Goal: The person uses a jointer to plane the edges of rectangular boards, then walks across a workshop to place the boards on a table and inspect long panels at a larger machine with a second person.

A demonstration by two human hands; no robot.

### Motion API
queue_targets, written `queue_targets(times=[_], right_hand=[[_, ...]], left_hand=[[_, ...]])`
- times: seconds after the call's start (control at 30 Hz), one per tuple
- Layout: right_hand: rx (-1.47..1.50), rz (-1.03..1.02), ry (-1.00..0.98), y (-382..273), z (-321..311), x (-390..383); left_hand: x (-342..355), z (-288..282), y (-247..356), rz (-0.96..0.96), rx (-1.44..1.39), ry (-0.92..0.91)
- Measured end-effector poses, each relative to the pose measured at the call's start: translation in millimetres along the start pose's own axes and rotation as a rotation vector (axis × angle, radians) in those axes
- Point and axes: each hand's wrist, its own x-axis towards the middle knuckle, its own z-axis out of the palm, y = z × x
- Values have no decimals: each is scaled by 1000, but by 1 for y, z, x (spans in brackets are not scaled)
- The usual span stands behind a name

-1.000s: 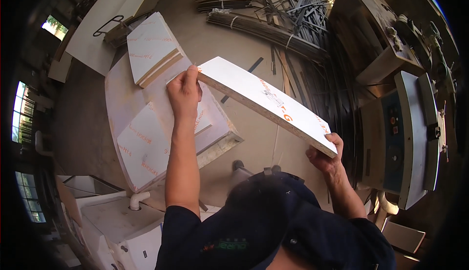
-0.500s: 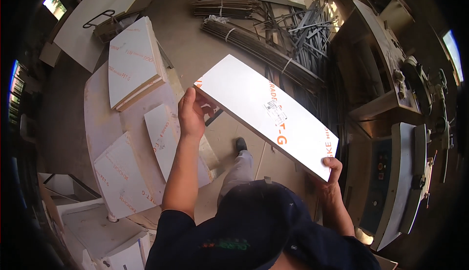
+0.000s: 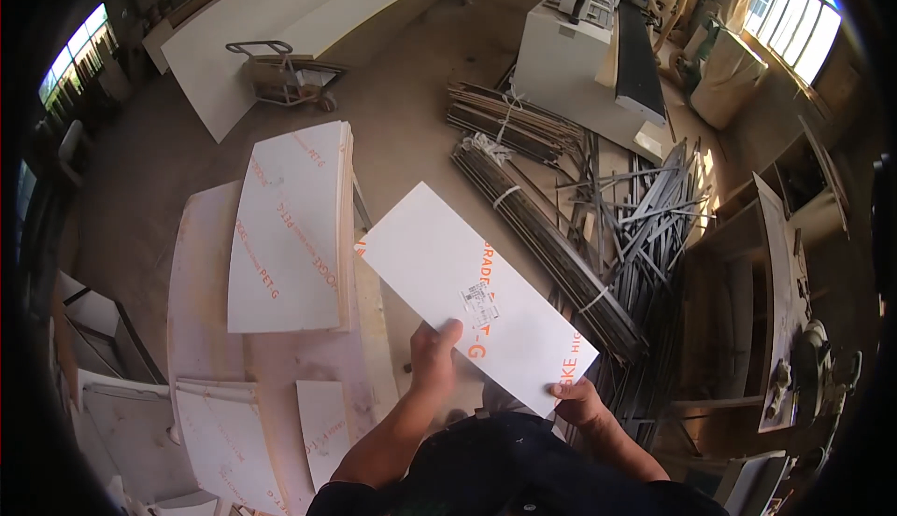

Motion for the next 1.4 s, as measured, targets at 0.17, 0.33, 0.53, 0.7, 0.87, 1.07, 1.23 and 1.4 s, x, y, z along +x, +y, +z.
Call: queue_targets(times=[0.17, 0.33, 0.53, 0.7, 0.87, 1.07, 1.23, 1.4], right_hand=[[-144, -60, 77, -93, -30, 189], [-410, -243, -103, -227, 26, 378], [-894, -298, -512, -314, 173, 610], [-937, -338, -675, -344, 259, 804], [-737, -86, -549, -429, 312, 943], [-309, -303, -305, -508, 320, 1110], [-103, -470, -275, -563, 321, 1314], [-177, -438, -335, -691, 370, 1484]], left_hand=[[171, 25, 53, 358, 171, 136], [324, 47, 127, 592, 379, 224], [484, 57, 188, 749, 340, 318], [677, 41, 222, 834, 354, 280], [867, 74, 276, 728, 444, 71], [1096, 153, 322, 652, 656, -332], [1299, 194, 342, 645, 795, -380], [1484, 237, 396, 450, 729, -254]])
